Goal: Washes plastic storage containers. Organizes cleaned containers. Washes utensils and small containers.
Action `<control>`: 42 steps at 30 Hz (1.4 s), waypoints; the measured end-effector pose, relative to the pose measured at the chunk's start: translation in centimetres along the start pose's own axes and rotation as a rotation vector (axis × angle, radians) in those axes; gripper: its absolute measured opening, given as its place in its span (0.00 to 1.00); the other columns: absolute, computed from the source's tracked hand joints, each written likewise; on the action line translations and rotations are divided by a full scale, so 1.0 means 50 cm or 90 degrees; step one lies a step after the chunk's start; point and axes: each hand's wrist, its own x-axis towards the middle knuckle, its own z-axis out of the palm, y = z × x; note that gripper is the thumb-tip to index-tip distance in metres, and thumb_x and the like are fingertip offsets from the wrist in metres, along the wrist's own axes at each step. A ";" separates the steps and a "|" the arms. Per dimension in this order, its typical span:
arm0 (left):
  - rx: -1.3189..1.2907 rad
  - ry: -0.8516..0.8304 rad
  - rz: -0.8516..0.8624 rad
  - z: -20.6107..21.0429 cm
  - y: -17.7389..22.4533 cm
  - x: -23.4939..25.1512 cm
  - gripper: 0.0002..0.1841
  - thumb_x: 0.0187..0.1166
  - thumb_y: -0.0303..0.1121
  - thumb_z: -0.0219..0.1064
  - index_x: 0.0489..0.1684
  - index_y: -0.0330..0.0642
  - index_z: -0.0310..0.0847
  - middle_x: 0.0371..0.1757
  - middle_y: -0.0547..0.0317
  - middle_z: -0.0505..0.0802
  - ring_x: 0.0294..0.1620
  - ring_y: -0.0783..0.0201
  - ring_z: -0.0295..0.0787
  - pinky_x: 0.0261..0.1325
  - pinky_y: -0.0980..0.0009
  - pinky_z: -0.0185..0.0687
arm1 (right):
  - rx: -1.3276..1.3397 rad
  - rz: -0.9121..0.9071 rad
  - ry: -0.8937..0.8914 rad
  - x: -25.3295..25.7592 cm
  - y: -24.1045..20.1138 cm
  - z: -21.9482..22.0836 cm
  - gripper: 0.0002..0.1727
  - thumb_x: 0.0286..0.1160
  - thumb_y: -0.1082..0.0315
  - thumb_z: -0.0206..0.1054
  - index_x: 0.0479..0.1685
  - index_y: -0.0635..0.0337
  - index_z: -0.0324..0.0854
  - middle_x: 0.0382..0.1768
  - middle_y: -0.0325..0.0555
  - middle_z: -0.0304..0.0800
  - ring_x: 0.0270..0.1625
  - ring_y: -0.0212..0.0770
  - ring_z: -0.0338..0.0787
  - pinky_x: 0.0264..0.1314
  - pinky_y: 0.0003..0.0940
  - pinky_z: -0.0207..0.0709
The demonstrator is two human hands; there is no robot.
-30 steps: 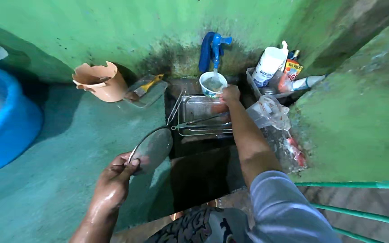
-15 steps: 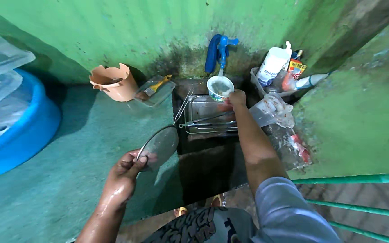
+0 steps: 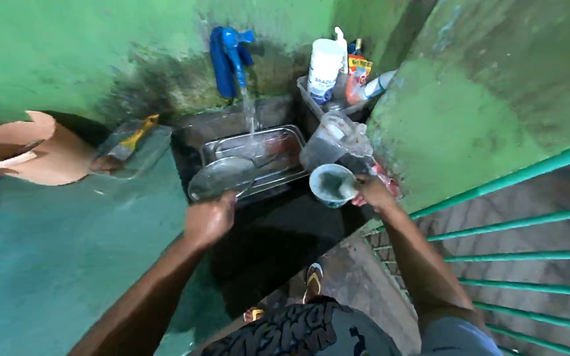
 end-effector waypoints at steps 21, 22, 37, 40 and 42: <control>-0.080 -0.208 -0.039 0.025 0.587 0.875 0.24 0.87 0.48 0.59 0.76 0.45 0.81 0.79 0.35 0.80 0.86 0.27 0.61 0.75 0.17 0.51 | -0.547 -0.262 -0.203 0.087 0.033 -0.118 0.35 0.80 0.57 0.67 0.90 0.41 0.65 0.92 0.53 0.57 0.93 0.60 0.56 0.89 0.62 0.56; -0.073 -0.205 -0.044 0.023 0.591 0.876 0.24 0.88 0.48 0.57 0.77 0.49 0.81 0.81 0.38 0.79 0.87 0.28 0.60 0.74 0.17 0.51 | -0.555 -0.261 -0.223 0.093 0.027 -0.119 0.36 0.78 0.59 0.68 0.90 0.42 0.65 0.92 0.54 0.58 0.93 0.61 0.55 0.89 0.63 0.56; -0.507 0.114 0.091 -0.182 0.511 0.743 0.21 0.83 0.26 0.64 0.75 0.38 0.72 0.81 0.43 0.73 0.63 0.59 0.88 0.63 0.64 0.89 | -0.499 -0.401 -0.287 0.120 0.026 -0.139 0.33 0.71 0.58 0.76 0.79 0.55 0.77 0.83 0.63 0.70 0.88 0.63 0.65 0.88 0.62 0.58; -0.527 0.116 0.107 -0.202 0.487 0.657 0.24 0.77 0.19 0.68 0.73 0.40 0.74 0.80 0.48 0.74 0.60 0.64 0.89 0.58 0.68 0.91 | -0.210 -0.402 -0.210 0.108 0.013 -0.191 0.26 0.78 0.60 0.72 0.72 0.63 0.82 0.73 0.58 0.84 0.78 0.50 0.81 0.85 0.50 0.70; -0.539 0.125 0.142 -0.194 0.470 0.598 0.24 0.75 0.16 0.67 0.70 0.41 0.75 0.77 0.51 0.76 0.56 0.67 0.89 0.54 0.70 0.92 | 0.087 -0.299 -0.158 0.105 -0.002 -0.202 0.20 0.90 0.64 0.58 0.71 0.67 0.80 0.64 0.53 0.89 0.65 0.42 0.89 0.71 0.41 0.82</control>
